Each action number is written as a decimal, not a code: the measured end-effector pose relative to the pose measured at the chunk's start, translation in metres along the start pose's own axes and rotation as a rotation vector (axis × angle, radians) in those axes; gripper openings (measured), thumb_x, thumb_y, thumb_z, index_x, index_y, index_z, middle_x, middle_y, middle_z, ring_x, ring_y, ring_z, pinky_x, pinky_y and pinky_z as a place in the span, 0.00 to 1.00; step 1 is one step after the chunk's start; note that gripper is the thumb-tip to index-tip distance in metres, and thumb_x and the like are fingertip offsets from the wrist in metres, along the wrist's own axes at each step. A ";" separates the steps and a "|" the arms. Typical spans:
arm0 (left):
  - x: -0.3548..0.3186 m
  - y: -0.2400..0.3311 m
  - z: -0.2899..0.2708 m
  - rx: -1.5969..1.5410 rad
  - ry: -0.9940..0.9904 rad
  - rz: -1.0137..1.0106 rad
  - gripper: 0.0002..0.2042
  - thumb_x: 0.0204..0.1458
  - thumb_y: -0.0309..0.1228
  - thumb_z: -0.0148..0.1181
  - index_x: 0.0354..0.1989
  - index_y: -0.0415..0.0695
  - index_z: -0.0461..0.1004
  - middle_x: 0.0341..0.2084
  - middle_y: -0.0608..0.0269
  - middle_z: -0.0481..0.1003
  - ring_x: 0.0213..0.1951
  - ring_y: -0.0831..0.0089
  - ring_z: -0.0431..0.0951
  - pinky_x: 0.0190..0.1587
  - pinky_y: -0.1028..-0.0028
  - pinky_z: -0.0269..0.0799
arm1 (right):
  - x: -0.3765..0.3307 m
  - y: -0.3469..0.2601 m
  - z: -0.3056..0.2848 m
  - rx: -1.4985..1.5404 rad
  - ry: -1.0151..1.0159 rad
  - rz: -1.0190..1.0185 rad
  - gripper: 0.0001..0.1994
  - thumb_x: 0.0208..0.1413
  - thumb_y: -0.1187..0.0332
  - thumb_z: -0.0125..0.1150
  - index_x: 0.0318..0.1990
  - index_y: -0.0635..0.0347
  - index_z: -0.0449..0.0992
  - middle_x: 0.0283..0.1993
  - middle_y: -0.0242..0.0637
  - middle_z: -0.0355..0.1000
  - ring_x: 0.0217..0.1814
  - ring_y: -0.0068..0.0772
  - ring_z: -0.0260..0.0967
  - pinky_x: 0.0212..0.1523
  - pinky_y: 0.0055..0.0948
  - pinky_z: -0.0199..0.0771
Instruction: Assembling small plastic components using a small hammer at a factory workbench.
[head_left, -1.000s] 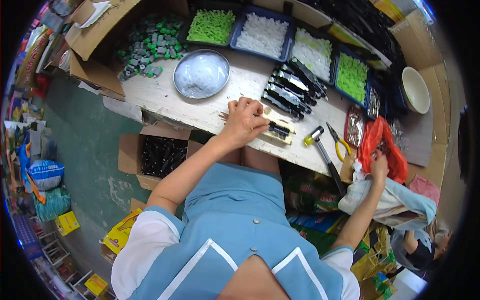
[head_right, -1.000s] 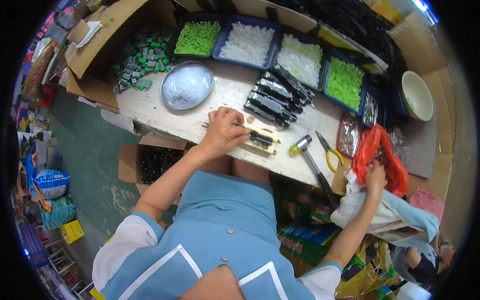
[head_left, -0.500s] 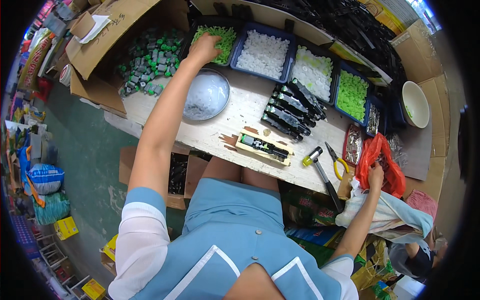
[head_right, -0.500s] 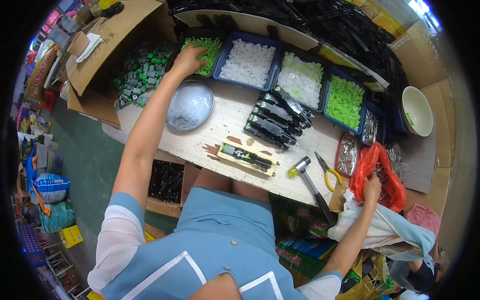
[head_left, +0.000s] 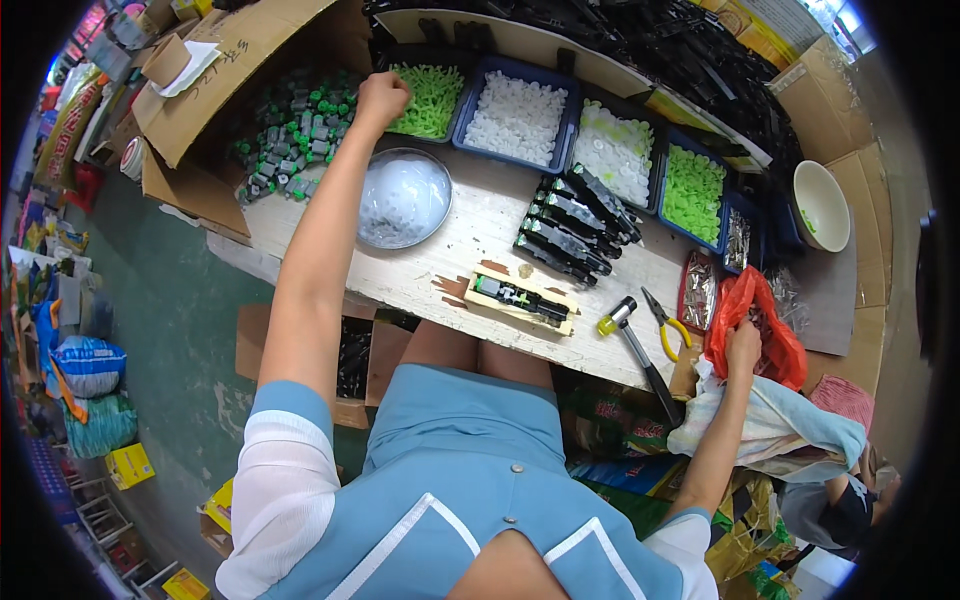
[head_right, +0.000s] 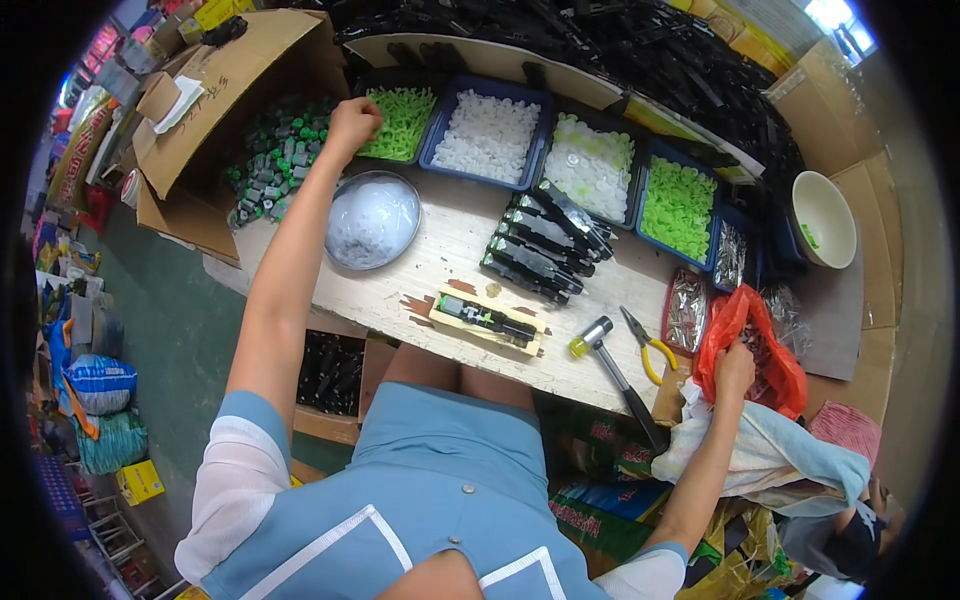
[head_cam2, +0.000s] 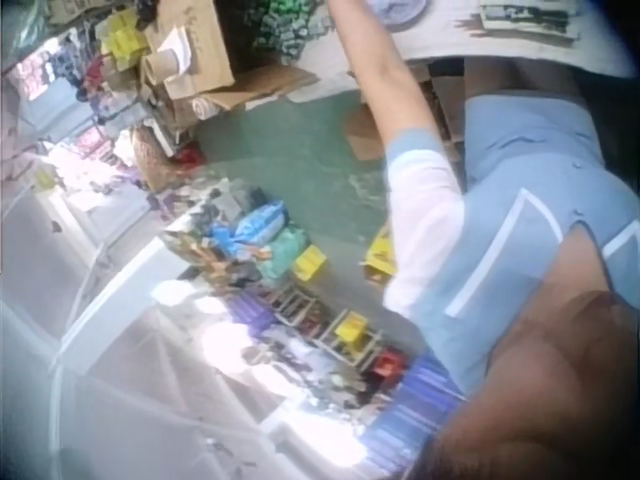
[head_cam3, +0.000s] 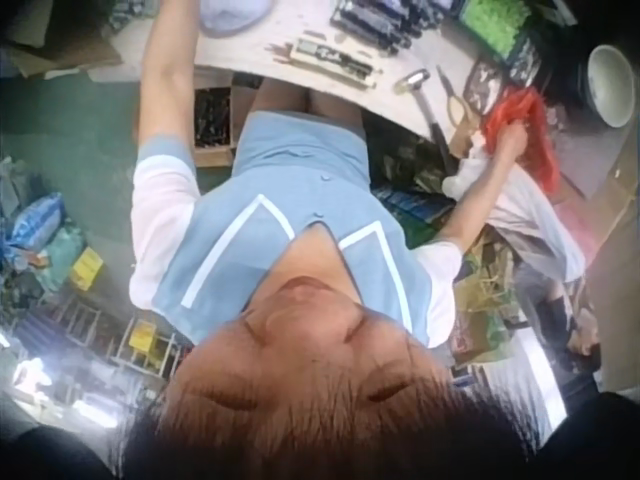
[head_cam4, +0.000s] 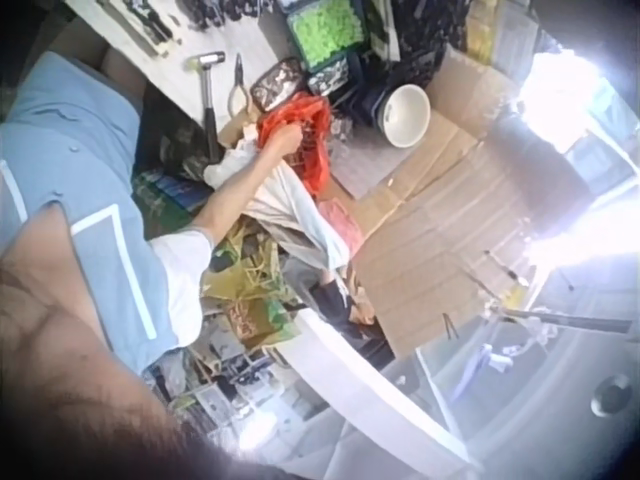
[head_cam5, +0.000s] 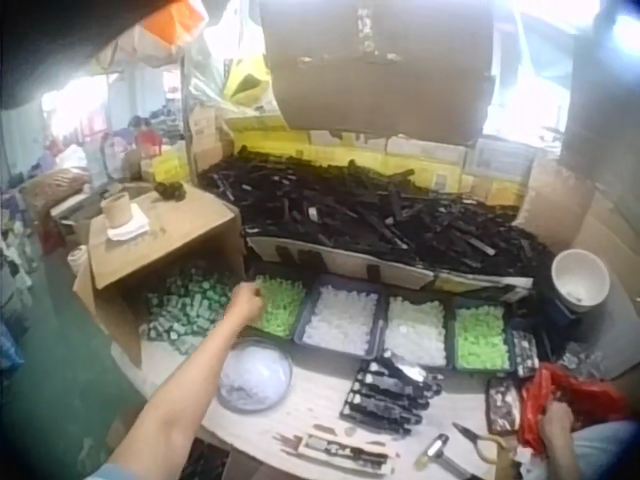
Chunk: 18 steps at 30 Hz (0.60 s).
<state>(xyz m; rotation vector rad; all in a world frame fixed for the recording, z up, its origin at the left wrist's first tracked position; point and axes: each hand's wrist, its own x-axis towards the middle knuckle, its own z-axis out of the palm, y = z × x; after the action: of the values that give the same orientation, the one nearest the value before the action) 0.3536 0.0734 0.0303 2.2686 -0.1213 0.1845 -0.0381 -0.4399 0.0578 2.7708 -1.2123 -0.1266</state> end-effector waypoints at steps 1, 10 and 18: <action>-0.002 0.000 -0.006 -0.156 0.001 -0.093 0.09 0.38 0.25 0.53 0.29 0.41 0.76 0.20 0.57 0.75 0.20 0.68 0.76 0.22 0.71 0.68 | 0.001 -0.001 0.003 -0.016 0.037 -0.020 0.12 0.47 0.67 0.55 0.40 0.60 0.73 0.37 0.52 0.72 0.42 0.54 0.69 0.42 0.45 0.68; -0.019 0.004 -0.024 -0.235 0.070 0.151 0.11 0.46 0.23 0.53 0.38 0.39 0.75 0.25 0.68 0.73 0.27 0.79 0.75 0.28 0.82 0.67 | 0.001 0.005 0.008 0.232 0.171 -0.005 0.13 0.46 0.68 0.55 0.41 0.61 0.71 0.38 0.54 0.71 0.42 0.57 0.68 0.40 0.46 0.68; -0.034 0.003 -0.024 -0.685 0.056 0.048 0.09 0.48 0.19 0.52 0.37 0.34 0.75 0.33 0.64 0.68 0.29 0.75 0.75 0.31 0.79 0.73 | 0.017 0.026 0.036 0.320 0.251 -0.171 0.11 0.48 0.69 0.53 0.39 0.64 0.71 0.37 0.56 0.70 0.40 0.57 0.67 0.41 0.45 0.66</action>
<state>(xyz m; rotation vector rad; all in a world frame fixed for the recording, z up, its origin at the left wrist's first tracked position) 0.3176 0.0906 0.0421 1.5779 -0.1779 0.1954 -0.0501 -0.4729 0.0253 3.0358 -1.0085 0.4256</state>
